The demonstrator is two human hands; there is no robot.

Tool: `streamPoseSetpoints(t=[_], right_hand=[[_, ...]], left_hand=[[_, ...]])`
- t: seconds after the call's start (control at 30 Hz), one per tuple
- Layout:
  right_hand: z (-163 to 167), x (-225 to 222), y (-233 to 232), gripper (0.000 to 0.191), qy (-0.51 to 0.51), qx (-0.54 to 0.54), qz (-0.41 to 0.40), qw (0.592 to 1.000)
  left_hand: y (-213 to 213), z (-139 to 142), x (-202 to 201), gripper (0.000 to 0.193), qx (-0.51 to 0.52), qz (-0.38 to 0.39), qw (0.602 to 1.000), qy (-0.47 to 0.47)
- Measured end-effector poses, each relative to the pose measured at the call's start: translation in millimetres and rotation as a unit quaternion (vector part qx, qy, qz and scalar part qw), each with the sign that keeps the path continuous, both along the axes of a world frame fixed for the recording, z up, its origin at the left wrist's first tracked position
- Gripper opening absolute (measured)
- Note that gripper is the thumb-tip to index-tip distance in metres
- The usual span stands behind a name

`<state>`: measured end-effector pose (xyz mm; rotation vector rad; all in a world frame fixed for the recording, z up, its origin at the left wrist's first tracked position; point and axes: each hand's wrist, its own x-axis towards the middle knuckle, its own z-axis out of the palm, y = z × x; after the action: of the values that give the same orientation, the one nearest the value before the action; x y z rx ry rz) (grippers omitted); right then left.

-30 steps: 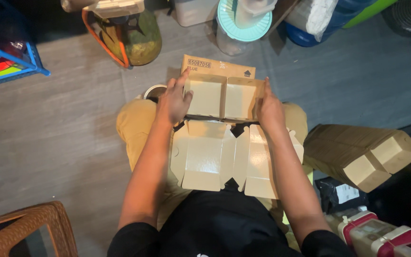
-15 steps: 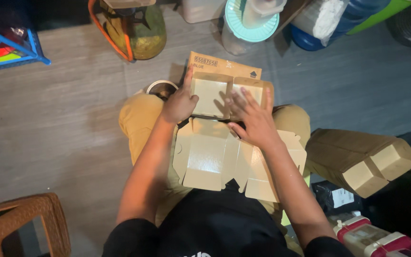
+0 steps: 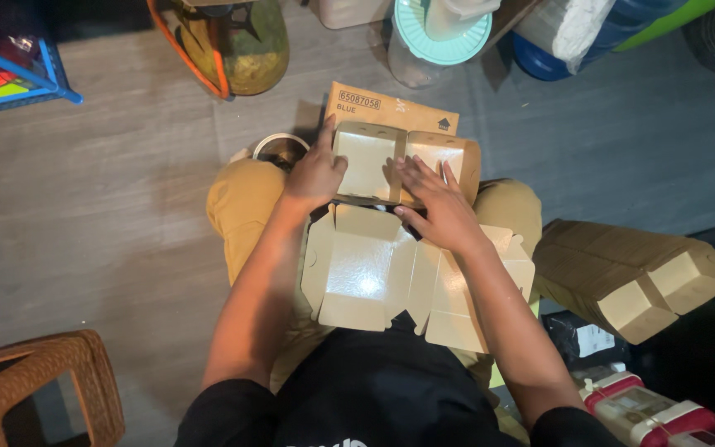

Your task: The person sits on the floor and folds flat kraft paper takeout boxes into shape, pressing the flaps and base to form each box, then stacks the finished boxes with a pile of folded boxes beside them. They work through the flat boxes one at a time by hand.

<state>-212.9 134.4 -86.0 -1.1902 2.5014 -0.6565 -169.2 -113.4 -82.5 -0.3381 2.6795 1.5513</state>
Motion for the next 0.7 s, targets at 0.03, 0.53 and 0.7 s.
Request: streamPoseSetpoints(t=[0.03, 0.53, 0.7], right_hand=[[0, 0, 3, 0.068, 0.006, -0.022, -0.017, 1.000], [15, -19, -5, 0.103, 0.043, 0.036, -0.244, 0.968], [24, -14, -6, 0.100, 0.017, 0.011, -0.257, 0.966]], left_hand=[[0, 1, 0, 0.076, 0.004, 0.008, 1.000, -0.015], [2, 9, 0, 0.052, -0.028, 0.027, 0.999, -0.006], [6, 22, 1, 0.055, -0.043, 0.051, 0.994, -0.083]])
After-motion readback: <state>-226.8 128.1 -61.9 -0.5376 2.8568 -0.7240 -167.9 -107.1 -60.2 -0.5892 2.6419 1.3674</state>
